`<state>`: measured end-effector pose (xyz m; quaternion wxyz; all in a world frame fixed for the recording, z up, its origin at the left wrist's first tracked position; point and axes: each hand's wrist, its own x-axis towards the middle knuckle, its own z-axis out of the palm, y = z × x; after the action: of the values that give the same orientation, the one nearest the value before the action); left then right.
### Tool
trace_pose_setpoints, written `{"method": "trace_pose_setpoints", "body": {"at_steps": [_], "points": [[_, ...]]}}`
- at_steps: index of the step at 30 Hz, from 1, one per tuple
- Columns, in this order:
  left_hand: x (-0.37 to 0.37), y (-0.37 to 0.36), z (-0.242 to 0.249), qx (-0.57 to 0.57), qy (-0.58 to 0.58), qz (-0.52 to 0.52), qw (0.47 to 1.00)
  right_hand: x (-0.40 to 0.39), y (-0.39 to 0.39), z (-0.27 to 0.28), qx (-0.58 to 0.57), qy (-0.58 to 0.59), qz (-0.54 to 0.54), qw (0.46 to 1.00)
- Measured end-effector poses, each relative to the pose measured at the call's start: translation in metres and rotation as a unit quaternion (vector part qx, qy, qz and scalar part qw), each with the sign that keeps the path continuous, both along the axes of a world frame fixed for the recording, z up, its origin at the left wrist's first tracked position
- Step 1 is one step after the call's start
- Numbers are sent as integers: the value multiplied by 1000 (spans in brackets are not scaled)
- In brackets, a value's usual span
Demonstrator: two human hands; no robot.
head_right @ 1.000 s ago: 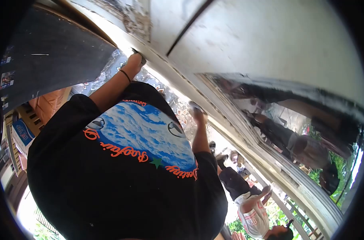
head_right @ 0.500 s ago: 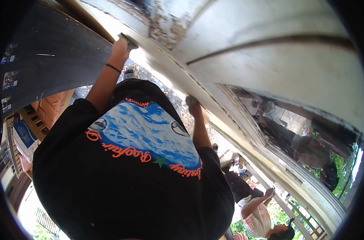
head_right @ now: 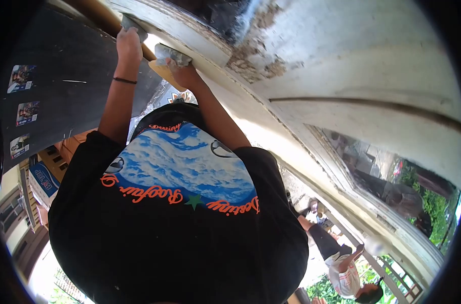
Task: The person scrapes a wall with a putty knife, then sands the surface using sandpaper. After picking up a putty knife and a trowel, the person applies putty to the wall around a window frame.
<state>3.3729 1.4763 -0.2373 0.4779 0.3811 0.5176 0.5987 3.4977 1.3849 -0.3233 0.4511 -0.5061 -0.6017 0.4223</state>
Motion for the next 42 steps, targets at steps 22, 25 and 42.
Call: {"method": "trace_pose_setpoints", "body": {"at_steps": [22, 25, 42], "points": [[132, -145, -142, -328, -128, -170, 920, 344, -461, -73, -466, -455, -294, 699], [108, -121, -136, -303, -155, -99, 935, 323, -404, -105, -450, -495, -72, 740], [-24, 12, 37, 116, -42, 60, 991, -20, 11, 8, 54, -36, -34, 997]]}}
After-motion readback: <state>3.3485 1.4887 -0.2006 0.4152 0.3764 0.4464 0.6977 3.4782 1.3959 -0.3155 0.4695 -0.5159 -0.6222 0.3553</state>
